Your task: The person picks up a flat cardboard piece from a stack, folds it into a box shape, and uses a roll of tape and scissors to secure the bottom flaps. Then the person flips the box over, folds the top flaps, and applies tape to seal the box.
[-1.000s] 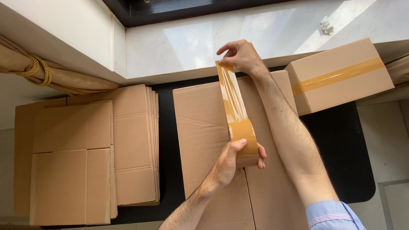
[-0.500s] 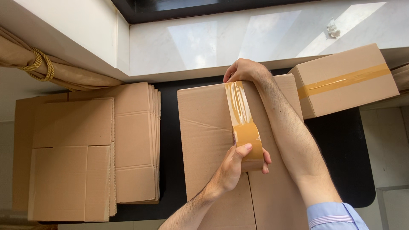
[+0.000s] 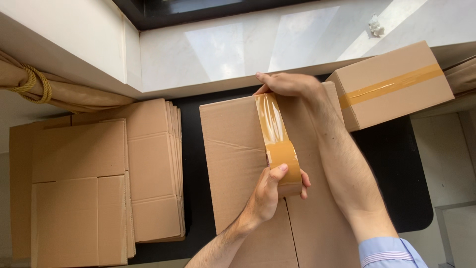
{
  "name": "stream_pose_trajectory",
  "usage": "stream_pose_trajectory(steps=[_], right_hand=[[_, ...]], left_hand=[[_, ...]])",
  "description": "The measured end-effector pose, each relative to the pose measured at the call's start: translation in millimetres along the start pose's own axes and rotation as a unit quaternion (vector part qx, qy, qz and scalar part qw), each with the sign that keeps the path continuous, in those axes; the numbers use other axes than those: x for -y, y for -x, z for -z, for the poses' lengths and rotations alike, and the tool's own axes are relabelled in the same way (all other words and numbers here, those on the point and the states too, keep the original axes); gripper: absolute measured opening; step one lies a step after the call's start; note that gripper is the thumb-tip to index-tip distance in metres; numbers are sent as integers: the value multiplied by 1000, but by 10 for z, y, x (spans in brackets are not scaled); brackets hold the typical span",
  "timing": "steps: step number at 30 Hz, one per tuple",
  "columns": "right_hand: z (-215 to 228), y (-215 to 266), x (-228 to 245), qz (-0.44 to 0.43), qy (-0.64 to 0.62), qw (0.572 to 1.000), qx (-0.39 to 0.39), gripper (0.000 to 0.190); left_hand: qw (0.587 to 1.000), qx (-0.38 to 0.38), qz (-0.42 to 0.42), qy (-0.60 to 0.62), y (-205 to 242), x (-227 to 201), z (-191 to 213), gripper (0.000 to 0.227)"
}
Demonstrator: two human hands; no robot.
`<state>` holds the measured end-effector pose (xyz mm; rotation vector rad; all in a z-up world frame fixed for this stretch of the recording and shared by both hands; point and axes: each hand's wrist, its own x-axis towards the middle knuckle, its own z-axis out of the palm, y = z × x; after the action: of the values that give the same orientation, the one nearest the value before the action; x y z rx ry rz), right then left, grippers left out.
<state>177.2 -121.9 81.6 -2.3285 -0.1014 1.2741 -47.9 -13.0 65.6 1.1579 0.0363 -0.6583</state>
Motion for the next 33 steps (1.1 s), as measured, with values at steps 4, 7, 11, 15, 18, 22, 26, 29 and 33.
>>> stream_pose_trajectory(steps=[4,7,11,15,18,22,26,29,33], right_hand=[[-43,-104,-12,-50,-18,998,-15,76],[-72,-65,41,-85,-1,996,-33,75],[-62,-269,-136,-52,-23,998,-22,80],[-45,229,-17,63,-90,994,11,80],[-45,220,-72,56,-96,994,3,75],[-55,266,-21,25,-50,998,-37,76],[-31,-21,-193,-41,43,995,-86,75],[376,-834,-956,-25,187,962,-197,68],[337,1149,-501,98,-30,937,-334,68]], left_hand=[[1000,-16,-14,-23,-1,-5,-17,58],[999,-23,-23,-22,-14,35,-20,58],[999,-29,-18,-32,-9,36,-16,58],[996,1,-88,5,-126,274,62,62],[996,1,-90,-19,-130,258,60,63],[996,-4,-91,-19,-141,269,76,62],[995,-14,-96,-20,-135,275,62,65],[992,-13,-120,-42,-75,215,46,67],[976,-26,-154,-153,63,118,120,65]])
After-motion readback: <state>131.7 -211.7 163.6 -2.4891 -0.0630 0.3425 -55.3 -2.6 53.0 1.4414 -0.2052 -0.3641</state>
